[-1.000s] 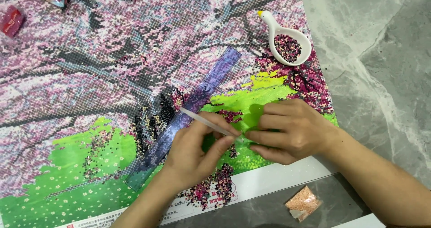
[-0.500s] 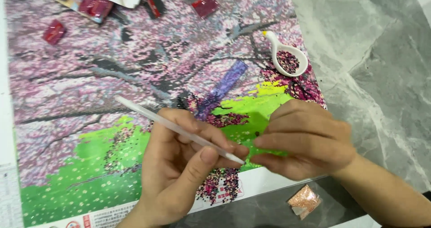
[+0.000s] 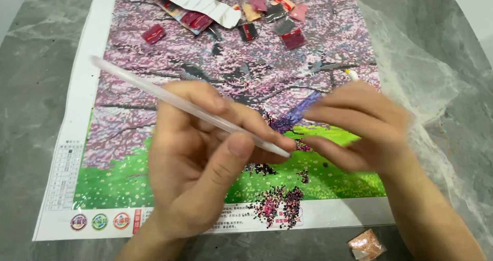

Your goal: A person is performing diamond painting by placing small resin beads onto a coded adhesive canvas using a pen tool and a ruler for alignment.

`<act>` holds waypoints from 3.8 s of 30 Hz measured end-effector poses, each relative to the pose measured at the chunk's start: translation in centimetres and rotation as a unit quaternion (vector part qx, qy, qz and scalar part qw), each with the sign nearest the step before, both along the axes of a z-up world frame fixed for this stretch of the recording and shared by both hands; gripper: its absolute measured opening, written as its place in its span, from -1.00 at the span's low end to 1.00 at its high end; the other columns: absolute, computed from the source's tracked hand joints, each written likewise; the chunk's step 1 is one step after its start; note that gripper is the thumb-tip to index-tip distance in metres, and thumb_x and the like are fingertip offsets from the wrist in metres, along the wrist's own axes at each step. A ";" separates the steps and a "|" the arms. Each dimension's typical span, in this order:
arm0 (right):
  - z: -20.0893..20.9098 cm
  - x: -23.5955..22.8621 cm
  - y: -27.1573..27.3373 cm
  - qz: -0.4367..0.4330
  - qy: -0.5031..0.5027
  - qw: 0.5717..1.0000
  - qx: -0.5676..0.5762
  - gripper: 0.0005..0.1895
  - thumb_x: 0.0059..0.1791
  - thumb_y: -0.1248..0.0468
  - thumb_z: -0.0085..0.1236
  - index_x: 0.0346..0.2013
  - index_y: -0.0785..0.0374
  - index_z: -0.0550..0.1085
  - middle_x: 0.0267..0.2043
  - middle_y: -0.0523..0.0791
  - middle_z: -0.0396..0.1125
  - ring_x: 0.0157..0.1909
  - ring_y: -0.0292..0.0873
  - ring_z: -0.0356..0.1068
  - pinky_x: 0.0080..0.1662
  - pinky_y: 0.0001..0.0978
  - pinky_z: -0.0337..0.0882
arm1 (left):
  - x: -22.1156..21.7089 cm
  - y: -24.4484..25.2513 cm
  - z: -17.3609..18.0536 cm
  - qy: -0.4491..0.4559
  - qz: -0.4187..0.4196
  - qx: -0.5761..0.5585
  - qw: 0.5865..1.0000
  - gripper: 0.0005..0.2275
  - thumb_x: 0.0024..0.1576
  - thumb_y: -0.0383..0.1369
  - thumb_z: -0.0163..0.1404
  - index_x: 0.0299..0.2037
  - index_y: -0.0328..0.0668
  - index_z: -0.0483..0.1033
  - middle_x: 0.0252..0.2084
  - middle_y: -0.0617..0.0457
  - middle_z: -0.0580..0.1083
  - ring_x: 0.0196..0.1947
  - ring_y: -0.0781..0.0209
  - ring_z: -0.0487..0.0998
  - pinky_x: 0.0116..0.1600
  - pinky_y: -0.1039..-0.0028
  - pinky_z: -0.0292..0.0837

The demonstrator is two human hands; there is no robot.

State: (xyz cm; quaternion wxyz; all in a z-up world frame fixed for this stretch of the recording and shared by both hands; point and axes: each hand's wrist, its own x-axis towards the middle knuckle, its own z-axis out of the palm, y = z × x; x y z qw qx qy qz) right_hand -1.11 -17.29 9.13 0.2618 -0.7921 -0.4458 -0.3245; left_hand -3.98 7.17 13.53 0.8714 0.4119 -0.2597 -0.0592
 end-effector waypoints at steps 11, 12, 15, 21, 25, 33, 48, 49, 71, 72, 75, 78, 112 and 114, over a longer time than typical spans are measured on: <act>-10.6 -0.4 -0.4 -0.134 0.220 0.907 -0.335 -0.39 -0.05 -0.07 -0.04 0.27 0.00 0.28 0.39 0.06 0.02 0.42 0.24 -0.09 0.33 0.09 -0.04 | -0.5 1.5 1.7 -0.051 0.028 -0.007 0.998 -0.82 0.27 -0.54 -0.18 -0.04 -0.22 0.06 -0.23 -0.35 0.43 -0.20 -0.19 0.60 -0.03 0.23 0.64; -10.6 -0.9 -0.5 -0.136 0.201 0.919 -0.310 -0.35 -0.03 -0.13 -0.06 0.26 0.10 0.25 0.34 0.07 0.10 0.40 0.23 -0.02 0.34 0.09 -0.04 | -0.4 1.4 1.6 -0.056 0.026 -0.001 0.998 -0.83 0.27 -0.53 -0.17 -0.03 -0.21 0.08 -0.21 -0.33 0.45 -0.18 -0.16 0.60 -0.04 0.28 0.62; -11.1 -2.4 -1.2 -0.147 0.188 0.925 -0.296 -0.29 -0.02 -0.20 -0.08 0.24 0.21 0.26 0.27 0.08 0.20 0.37 0.20 0.06 0.37 0.09 -0.06 | 0.0 0.8 0.7 -0.056 0.015 0.013 0.998 -0.84 0.29 -0.52 -0.15 -0.02 -0.20 0.12 -0.19 -0.27 0.46 -0.15 -0.08 0.60 -0.02 0.37 0.60; -8.9 -4.5 -0.5 -0.169 0.115 0.940 -0.272 -0.44 -0.03 -0.18 -0.03 0.13 0.03 0.37 0.08 -0.06 0.32 0.16 0.05 0.26 0.29 0.10 0.13 | 2.4 -1.2 -2.9 -0.040 -0.025 0.046 0.998 -0.82 0.27 -0.48 -0.10 -0.02 -0.25 0.16 -0.16 -0.15 0.47 -0.17 0.10 0.55 -0.07 0.50 0.55; -10.6 -5.0 -0.9 -0.156 0.116 0.952 -0.235 -0.41 -0.03 -0.19 0.01 0.07 0.16 0.42 0.14 0.04 0.31 0.24 0.12 0.26 0.26 0.05 0.20 | 4.4 -2.7 -5.9 -0.015 -0.018 0.117 0.993 -0.86 0.28 -0.45 -0.12 -0.03 -0.17 0.19 -0.17 -0.06 0.47 -0.16 0.20 0.50 -0.09 0.50 0.40; -9.1 -5.6 -0.5 -0.145 0.135 0.955 -0.221 -0.46 -0.01 -0.21 -0.02 -0.09 0.18 0.49 -0.08 0.01 0.39 0.10 0.12 0.34 0.24 0.10 0.22 | 7.4 -4.4 -12.7 0.000 0.023 0.223 0.975 -0.86 0.26 -0.40 -0.12 -0.05 -0.20 0.21 -0.18 -0.05 0.50 -0.22 0.22 0.53 -0.16 0.53 0.46; -9.5 -4.9 -0.8 -0.132 0.216 0.954 -0.162 -0.49 0.03 -0.18 -0.08 -0.08 0.18 0.45 0.01 0.04 0.31 0.10 0.15 0.33 0.15 0.12 0.32 | 8.2 -5.9 -15.0 -0.067 0.116 0.465 0.875 -0.92 0.18 -0.37 -0.03 -0.17 -0.13 0.42 -0.29 0.14 0.54 -0.55 0.42 0.47 -0.50 0.66 0.33; -9.6 -4.9 -0.9 -0.133 0.215 0.954 -0.158 -0.49 0.02 -0.19 -0.05 -0.07 0.18 0.45 0.02 0.04 0.31 0.10 0.15 0.33 0.14 0.12 0.33 | 8.1 -5.8 -14.7 -0.038 0.120 0.437 0.891 -0.91 0.17 -0.43 -0.01 -0.16 -0.20 0.40 -0.28 0.08 0.57 -0.47 0.40 0.56 -0.42 0.69 0.46; -9.7 -4.9 -0.8 -0.141 0.210 0.951 -0.176 -0.52 -0.01 -0.17 0.06 -0.06 0.14 0.44 -0.03 0.00 0.33 0.07 0.11 0.35 0.12 0.09 0.36 | 8.8 -4.9 -16.0 -0.141 0.147 0.533 0.821 -0.89 0.22 -0.34 -0.06 -0.11 -0.09 0.40 -0.19 0.15 0.51 -0.37 0.28 0.58 -0.32 0.49 0.45; -9.7 -4.9 -0.8 -0.141 0.211 0.951 -0.175 -0.52 -0.02 -0.17 0.07 -0.06 0.14 0.44 -0.03 -0.01 0.33 0.07 0.11 0.35 0.12 0.09 0.36 | 8.8 -4.9 -16.1 -0.152 0.143 0.534 0.819 -0.90 0.23 -0.34 -0.08 -0.11 -0.10 0.39 -0.21 0.14 0.51 -0.38 0.28 0.56 -0.35 0.49 0.43; -9.6 -4.8 -0.7 -0.141 0.211 0.951 -0.174 -0.52 -0.02 -0.16 0.07 -0.06 0.14 0.45 -0.03 -0.01 0.33 0.07 0.10 0.35 0.12 0.09 0.37 | 8.8 -4.9 -16.3 -0.168 0.133 0.538 0.815 -0.90 0.23 -0.37 -0.10 -0.10 -0.11 0.38 -0.22 0.12 0.51 -0.36 0.25 0.56 -0.33 0.46 0.43; -9.5 -4.7 -0.7 -0.141 0.206 0.953 -0.173 -0.53 -0.01 -0.15 0.06 -0.08 0.14 0.45 -0.04 -0.01 0.33 0.05 0.10 0.36 0.11 0.07 0.37 | 8.8 -4.9 -16.3 -0.172 0.119 0.537 0.817 -0.90 0.22 -0.41 -0.10 -0.10 -0.14 0.37 -0.20 0.10 0.51 -0.33 0.23 0.57 -0.29 0.44 0.45; -9.4 -4.6 -0.7 -0.138 0.203 0.954 -0.171 -0.57 0.00 -0.12 0.04 -0.09 0.15 0.46 -0.06 -0.01 0.32 0.04 0.10 0.36 0.11 0.07 0.38 | 9.1 -5.1 -16.3 -0.155 0.102 0.540 0.821 -0.91 0.21 -0.44 -0.09 -0.12 -0.15 0.38 -0.20 0.11 0.53 -0.32 0.23 0.59 -0.30 0.44 0.47; -9.4 -4.6 -0.7 -0.138 0.202 0.954 -0.173 -0.57 0.01 -0.11 0.02 -0.09 0.15 0.46 -0.05 -0.01 0.33 0.04 0.10 0.36 0.11 0.06 0.37 | 9.1 -5.0 -16.4 -0.155 0.103 0.541 0.820 -0.91 0.21 -0.44 -0.09 -0.11 -0.14 0.38 -0.21 0.12 0.54 -0.32 0.23 0.60 -0.31 0.44 0.47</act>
